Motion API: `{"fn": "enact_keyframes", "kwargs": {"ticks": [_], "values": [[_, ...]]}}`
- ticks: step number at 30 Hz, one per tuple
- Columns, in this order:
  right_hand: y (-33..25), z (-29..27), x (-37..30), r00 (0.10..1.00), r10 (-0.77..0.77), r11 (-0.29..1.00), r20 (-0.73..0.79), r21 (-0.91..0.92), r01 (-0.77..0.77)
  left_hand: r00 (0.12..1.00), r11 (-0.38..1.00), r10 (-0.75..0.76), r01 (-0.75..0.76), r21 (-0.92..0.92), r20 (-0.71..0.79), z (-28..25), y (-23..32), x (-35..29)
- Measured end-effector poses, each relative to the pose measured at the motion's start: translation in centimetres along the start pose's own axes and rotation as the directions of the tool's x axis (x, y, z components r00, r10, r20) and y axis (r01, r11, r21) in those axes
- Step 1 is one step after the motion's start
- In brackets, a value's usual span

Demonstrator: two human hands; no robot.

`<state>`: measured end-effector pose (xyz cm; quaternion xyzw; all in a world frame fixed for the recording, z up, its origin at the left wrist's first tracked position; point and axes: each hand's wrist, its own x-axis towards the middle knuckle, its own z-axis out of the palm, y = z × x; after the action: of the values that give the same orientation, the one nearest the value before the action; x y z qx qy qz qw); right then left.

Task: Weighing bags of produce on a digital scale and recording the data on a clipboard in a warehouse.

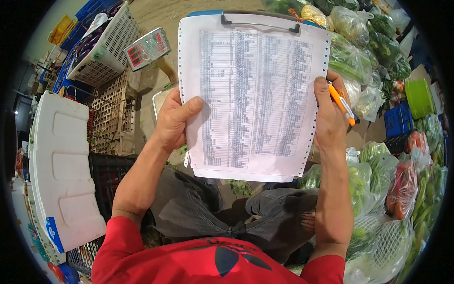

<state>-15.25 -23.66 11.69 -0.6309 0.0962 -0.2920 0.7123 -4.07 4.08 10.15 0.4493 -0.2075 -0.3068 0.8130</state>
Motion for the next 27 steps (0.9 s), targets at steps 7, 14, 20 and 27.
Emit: {"fn": "enact_keyframes", "kwargs": {"ticks": [7,14,20,27], "values": [[0.2,0.1,0.0,0.999,-0.018,0.999,-0.031,0.028,0.019,1.0,0.999,-0.006,0.006,0.036,-0.011,-0.2,0.0,0.0],[0.3,-0.3,0.1,1.0,-0.005,0.996,0.001,0.094,0.005,0.999,0.999,-0.044,0.044,0.004,-0.021,-0.3,0.0,0.0],[0.5,-0.9,0.1,1.0,-0.001,0.996,0.017,0.084,-0.001,0.998,0.997,-0.069,0.069,0.019,0.003,-0.5,0.0,-0.1],[0.6,-1.2,0.4,1.0,0.002,0.995,0.029,0.097,-0.005,0.998,0.998,-0.067,0.066,0.021,0.014,-0.4,0.0,-0.1]]}}
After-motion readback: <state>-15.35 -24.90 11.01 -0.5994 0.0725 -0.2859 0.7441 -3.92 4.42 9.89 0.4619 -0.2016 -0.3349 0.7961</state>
